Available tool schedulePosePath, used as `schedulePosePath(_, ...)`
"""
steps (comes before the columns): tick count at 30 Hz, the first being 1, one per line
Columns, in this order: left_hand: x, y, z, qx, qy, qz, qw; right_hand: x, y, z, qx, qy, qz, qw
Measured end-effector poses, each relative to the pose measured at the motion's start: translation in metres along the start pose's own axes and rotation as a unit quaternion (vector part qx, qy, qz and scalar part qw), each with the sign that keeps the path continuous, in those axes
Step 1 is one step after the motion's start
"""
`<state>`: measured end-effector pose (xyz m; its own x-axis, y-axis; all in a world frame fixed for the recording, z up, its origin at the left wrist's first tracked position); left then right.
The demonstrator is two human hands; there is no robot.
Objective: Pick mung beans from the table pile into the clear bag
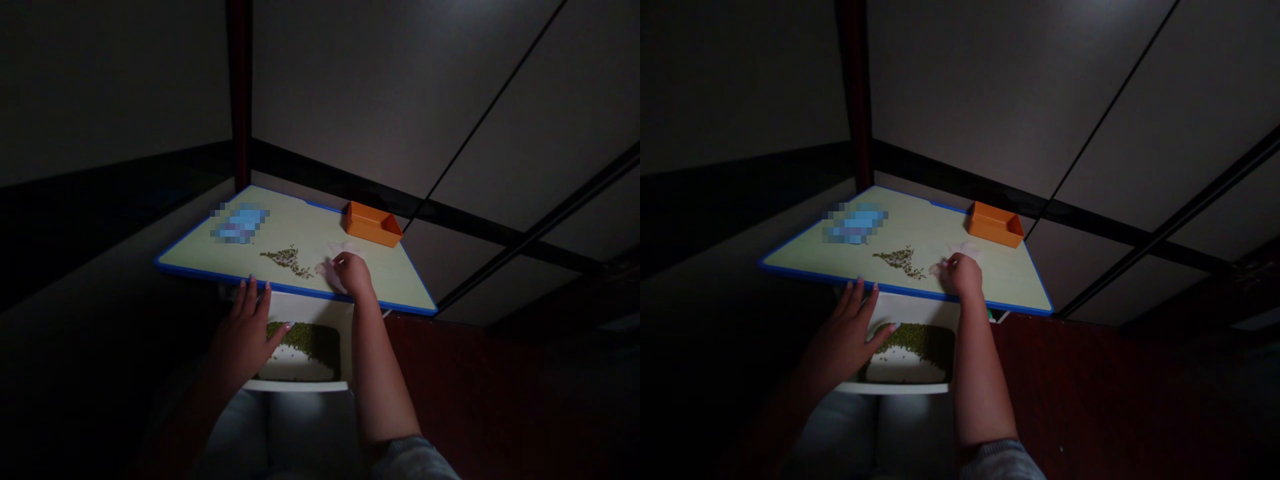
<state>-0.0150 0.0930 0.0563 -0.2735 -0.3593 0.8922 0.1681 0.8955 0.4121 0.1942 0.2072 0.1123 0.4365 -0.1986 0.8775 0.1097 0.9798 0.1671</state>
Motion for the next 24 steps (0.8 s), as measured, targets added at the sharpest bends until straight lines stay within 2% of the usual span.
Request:
schedulePosePath(4,0.0,0.001,0.0,0.002,0.001,-0.001,1.0,0.0,-0.001,0.009,0.039,0.048,0.005,0.998)
schedulePosePath(8,0.001,0.001,0.0,-0.001,-0.002,-0.009,1.0,0.006,0.001,-0.002,0.015,0.034,-0.011,0.999)
schedulePosePath(11,0.001,0.0,0.001,-0.003,-0.006,-0.015,1.0,0.003,0.001,-0.007,0.003,0.043,0.007,0.999)
schedulePosePath(14,0.001,0.0,0.0,-0.007,-0.009,-0.018,1.0,-0.002,0.001,-0.006,0.003,0.053,0.028,0.998)
schedulePosePath(24,0.001,0.0,0.001,0.0,-0.009,-0.01,1.0,-0.003,-0.002,0.003,0.017,0.015,0.021,1.0)
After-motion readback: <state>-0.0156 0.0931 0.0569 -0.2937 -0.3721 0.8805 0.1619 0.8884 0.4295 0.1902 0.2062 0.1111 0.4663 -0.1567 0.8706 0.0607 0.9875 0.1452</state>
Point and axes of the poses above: each hand's wrist, its own y-axis towards the middle knuckle, its own x-axis out of the back of the hand, z = x × y, the point moved 10 cm from there along y, towards the middle knuckle, and after that the axes turned 4 degrees about -x, right-handed, at the moved point
